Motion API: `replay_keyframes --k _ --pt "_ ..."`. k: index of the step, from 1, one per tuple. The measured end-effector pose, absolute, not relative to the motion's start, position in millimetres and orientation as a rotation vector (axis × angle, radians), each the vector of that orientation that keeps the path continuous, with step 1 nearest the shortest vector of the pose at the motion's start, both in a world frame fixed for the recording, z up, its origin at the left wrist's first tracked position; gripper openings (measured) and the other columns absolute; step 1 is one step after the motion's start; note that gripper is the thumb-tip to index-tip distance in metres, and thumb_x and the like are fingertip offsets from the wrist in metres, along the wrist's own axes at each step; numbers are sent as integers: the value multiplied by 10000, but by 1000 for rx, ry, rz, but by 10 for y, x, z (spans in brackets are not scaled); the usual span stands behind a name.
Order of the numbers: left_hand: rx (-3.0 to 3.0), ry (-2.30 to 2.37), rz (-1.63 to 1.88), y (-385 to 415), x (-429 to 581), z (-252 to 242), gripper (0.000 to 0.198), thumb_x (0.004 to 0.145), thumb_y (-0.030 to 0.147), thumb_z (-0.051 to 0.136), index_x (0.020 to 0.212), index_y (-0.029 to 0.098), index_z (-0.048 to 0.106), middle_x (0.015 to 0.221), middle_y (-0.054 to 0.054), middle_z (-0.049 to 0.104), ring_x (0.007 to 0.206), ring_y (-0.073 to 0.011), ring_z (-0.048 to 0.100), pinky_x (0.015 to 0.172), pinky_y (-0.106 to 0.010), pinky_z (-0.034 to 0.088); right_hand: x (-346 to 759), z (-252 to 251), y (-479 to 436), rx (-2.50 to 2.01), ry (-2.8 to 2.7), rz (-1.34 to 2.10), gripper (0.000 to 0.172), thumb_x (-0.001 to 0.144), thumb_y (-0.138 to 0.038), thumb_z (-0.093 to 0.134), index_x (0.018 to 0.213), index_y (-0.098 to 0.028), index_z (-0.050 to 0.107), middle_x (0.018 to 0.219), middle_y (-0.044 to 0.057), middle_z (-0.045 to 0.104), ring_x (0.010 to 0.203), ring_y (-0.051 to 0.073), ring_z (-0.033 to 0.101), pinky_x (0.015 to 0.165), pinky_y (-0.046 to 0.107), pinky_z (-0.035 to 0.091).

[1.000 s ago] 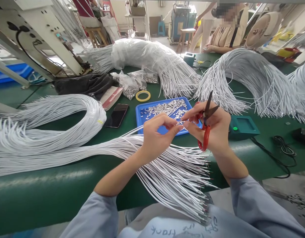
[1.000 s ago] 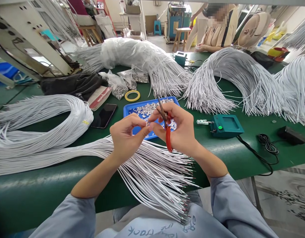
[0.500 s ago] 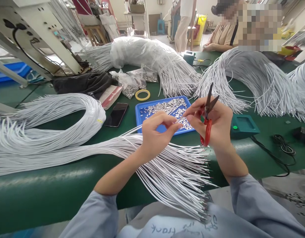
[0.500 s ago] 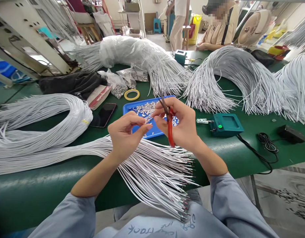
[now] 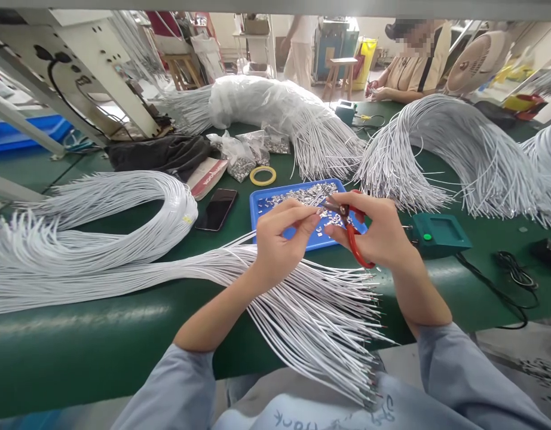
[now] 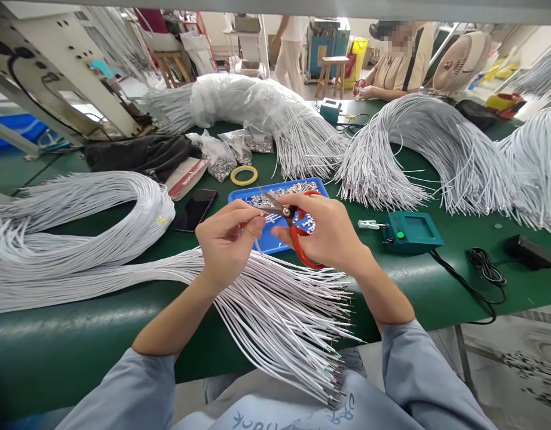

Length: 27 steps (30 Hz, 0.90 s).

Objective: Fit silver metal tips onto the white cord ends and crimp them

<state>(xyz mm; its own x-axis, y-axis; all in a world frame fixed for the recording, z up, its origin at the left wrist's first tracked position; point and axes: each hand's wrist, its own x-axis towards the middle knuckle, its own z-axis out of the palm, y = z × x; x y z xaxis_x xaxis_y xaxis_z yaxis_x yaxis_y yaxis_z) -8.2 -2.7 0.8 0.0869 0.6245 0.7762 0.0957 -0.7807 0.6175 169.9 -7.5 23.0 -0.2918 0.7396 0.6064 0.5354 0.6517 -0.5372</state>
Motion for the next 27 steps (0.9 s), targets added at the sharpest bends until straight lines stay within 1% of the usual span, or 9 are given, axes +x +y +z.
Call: replay_keyframes --k 3,7,10,18,22,27 --pt "1995 690 1747 -25 -82 11 104 860 101 674 831 178 736 712 5 651 640 -76 566 515 -174 450 1718 230 -87 -994 -2062 262 343 743 -346 798 1033 -186 706 845 14 751 688 129 633 616 266 472" --pt "2046 677 1753 -30 -86 16 129 845 76 685 887 182 745 727 7 660 638 -70 555 521 -173 451 1732 222 -93 -977 -2115 254 354 746 -341 797 1055 -186 722 899 33 765 688 130 625 602 262 465" --pt "2091 686 1756 -33 -91 25 125 843 68 683 875 175 740 722 9 660 633 -68 559 529 -178 456 1736 208 -86 -952 -2104 265 356 749 -335 795 1061 -176 729 909 39 769 705 133 635 614 261 476" --pt "2148 697 1769 -29 -90 25 122 843 64 676 868 170 731 723 11 652 633 -72 565 540 -190 462 1757 206 -91 -927 -2100 282 369 752 -335 788 1078 -169 734 920 48 773 778 162 681 711 291 535" --pt "2199 704 1801 -49 -85 19 139 837 52 672 885 168 730 736 4 655 642 -75 568 543 -185 464 1763 201 -81 -890 -2091 295 366 740 -347 796 1070 -199 743 896 38 776 811 185 693 774 328 552" --pt "2231 738 1824 -87 -86 23 128 857 85 659 898 177 739 746 -5 662 653 -86 584 561 -192 478 1746 183 -94 -880 -2049 426 354 746 -319 791 1084 -227 747 989 38 783 820 180 705 793 332 564"
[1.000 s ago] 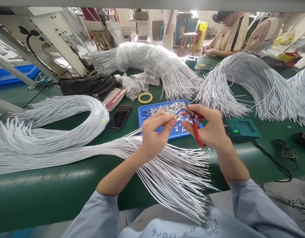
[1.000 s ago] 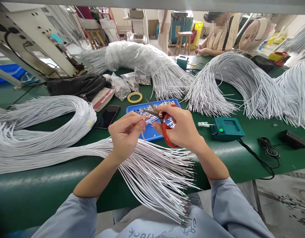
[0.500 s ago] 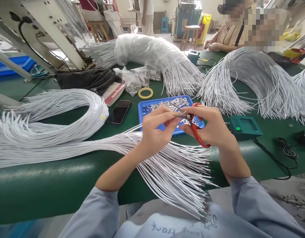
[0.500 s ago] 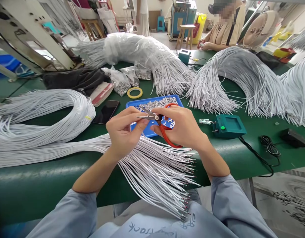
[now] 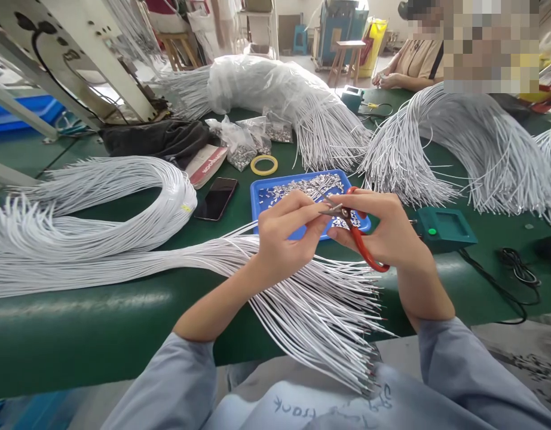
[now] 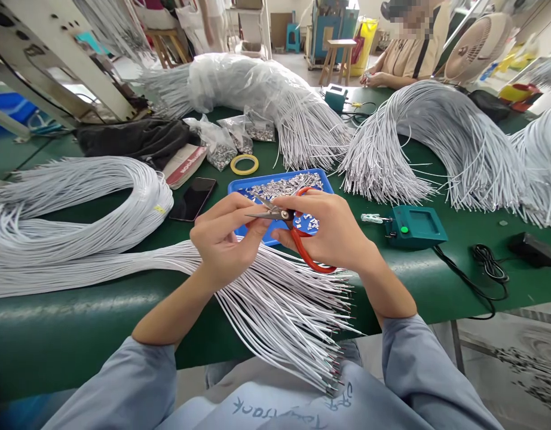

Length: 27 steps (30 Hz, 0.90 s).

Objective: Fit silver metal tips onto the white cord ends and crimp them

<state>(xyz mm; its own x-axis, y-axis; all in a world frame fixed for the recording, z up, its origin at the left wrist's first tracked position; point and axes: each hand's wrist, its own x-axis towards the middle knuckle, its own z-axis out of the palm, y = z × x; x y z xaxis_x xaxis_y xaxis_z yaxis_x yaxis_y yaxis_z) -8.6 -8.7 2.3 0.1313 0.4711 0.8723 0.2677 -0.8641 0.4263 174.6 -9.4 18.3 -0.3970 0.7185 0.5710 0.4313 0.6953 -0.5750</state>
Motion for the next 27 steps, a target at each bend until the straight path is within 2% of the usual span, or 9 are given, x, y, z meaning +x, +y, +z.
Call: replay_keyframes --k 11,17,21,27 --pt "2230 679 1817 -48 -74 -5 117 853 78 667 869 184 714 717 11 642 622 -74 552 513 -188 430 1691 219 -126 -946 -2022 480 281 753 -288 760 1027 -223 757 886 12 770 788 158 671 764 316 552" --pt "1928 732 1905 42 -214 46 92 873 171 678 793 199 712 680 12 636 598 -77 515 530 -211 429 1868 276 33 -1192 -1924 501 274 734 -301 781 987 -201 755 869 34 753 768 176 680 714 340 533" --pt "1916 726 1796 -8 -211 82 90 851 190 706 760 188 703 626 14 612 562 -74 477 502 -205 409 1850 258 22 -968 -1632 694 183 747 -283 774 906 -233 698 725 -23 699 642 130 650 593 276 526" --pt "2022 692 1576 -153 -97 92 93 828 155 711 739 168 689 608 21 606 535 -62 481 468 -181 387 1635 191 -152 -837 -1528 757 242 753 -404 777 917 -287 642 780 -34 712 726 146 681 678 314 571"
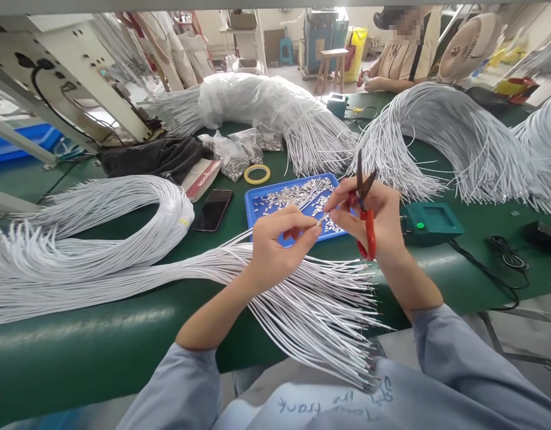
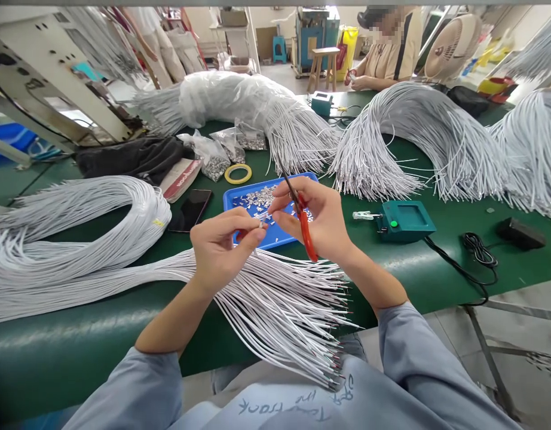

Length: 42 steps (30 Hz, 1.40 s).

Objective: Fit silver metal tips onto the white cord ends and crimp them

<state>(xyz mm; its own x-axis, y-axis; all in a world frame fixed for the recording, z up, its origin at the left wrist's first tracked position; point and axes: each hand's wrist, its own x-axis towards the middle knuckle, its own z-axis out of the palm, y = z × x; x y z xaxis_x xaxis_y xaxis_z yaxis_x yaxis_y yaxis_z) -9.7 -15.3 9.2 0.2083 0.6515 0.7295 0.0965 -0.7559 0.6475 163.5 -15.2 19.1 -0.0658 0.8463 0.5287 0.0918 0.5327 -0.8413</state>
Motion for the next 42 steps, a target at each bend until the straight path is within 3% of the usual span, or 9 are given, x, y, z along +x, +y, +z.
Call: replay_keyframes --k 9,21,25,32,38,42 --pt "2102 681 1564 -139 -107 111 103 819 151 727 727 159 682 598 25 590 529 -55 472 465 -174 374 1632 191 -209 -744 -1557 803 258 723 -298 814 919 -266 648 769 -46 704 692 114 661 617 267 533" --pt "2109 706 1562 -169 -106 109 92 806 126 714 729 174 697 591 26 589 515 -59 471 452 -184 371 1598 221 -247 -813 -1562 752 235 739 -369 787 876 -245 642 772 -23 700 679 119 643 564 274 484" --pt "2105 690 1570 -170 -89 104 94 810 119 706 731 169 699 590 29 583 513 -54 468 452 -183 365 1597 212 -242 -798 -1569 747 211 741 -313 789 882 -242 649 758 -37 699 680 108 642 571 262 478" --pt "2084 704 1580 -150 -78 74 94 810 132 716 723 166 701 587 29 577 510 -53 465 452 -182 362 1608 205 -214 -822 -1560 768 215 736 -324 792 885 -253 654 751 -39 699 671 114 651 574 263 501" --pt "2079 665 1576 -139 -69 67 79 822 143 722 746 159 709 605 25 601 513 -46 476 455 -168 362 1599 197 -210 -734 -1515 798 213 709 -190 792 855 -256 652 754 -64 672 657 87 629 573 229 514" --pt "2103 693 1497 -132 -80 64 117 881 174 667 774 153 712 630 7 614 534 -56 479 467 -173 359 1615 191 -200 -757 -1524 816 192 722 -191 763 848 -261 637 747 -61 665 645 94 617 610 252 546"
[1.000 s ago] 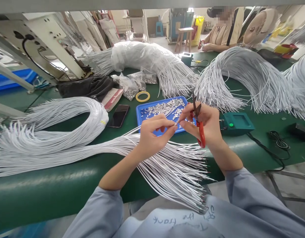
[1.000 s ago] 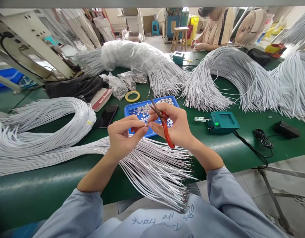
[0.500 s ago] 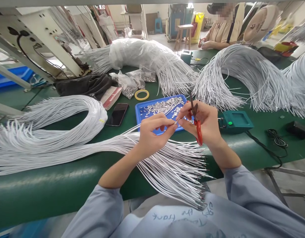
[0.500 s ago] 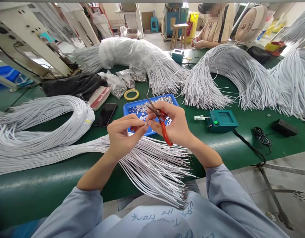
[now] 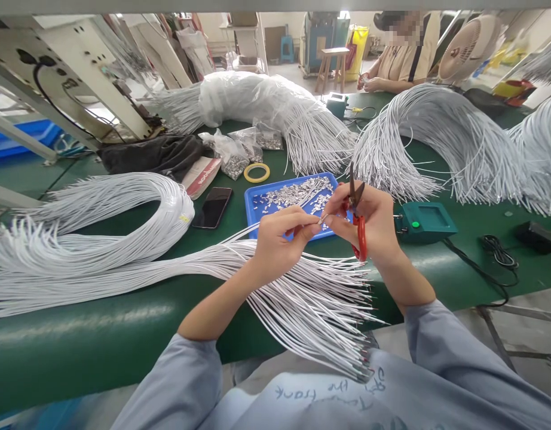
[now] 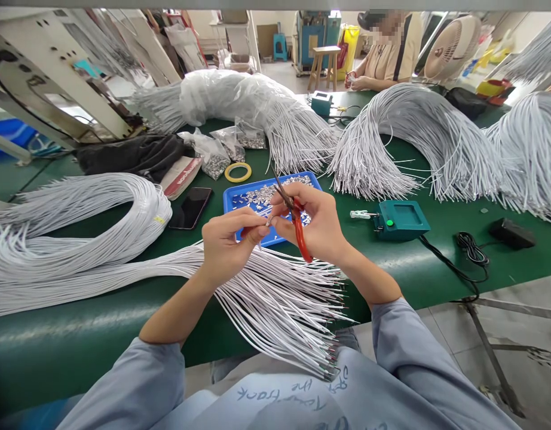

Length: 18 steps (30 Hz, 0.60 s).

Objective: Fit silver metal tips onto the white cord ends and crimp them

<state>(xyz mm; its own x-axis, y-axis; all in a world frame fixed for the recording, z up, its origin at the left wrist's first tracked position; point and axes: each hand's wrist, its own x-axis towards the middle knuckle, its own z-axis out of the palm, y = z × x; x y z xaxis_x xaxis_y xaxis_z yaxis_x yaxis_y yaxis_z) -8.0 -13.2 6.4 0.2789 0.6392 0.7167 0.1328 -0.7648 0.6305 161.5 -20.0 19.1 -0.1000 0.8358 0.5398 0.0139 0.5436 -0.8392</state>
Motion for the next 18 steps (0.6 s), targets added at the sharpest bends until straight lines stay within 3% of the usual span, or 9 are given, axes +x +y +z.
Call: replay_keyframes --k 6,13,18 --pt "2034 616 1371 -118 -84 40 214 953 202 561 788 149 687 642 -8 616 573 -78 512 524 -190 416 1645 194 -177 -765 -1538 826 206 701 -202 773 837 -273 635 716 -62 670 623 106 595 588 273 522" --pt "2164 690 1606 -123 -62 30 56 839 107 697 791 134 685 650 19 598 545 -43 457 492 -155 371 1601 167 -211 -792 -1525 709 210 719 -143 705 855 -287 634 737 -64 656 652 105 595 581 274 487" --pt "2208 705 1607 -118 -61 10 67 860 130 678 793 136 682 651 12 591 549 -51 460 487 -164 368 1586 158 -225 -811 -1538 641 232 703 -116 673 852 -285 619 748 -66 645 662 109 616 572 274 482"
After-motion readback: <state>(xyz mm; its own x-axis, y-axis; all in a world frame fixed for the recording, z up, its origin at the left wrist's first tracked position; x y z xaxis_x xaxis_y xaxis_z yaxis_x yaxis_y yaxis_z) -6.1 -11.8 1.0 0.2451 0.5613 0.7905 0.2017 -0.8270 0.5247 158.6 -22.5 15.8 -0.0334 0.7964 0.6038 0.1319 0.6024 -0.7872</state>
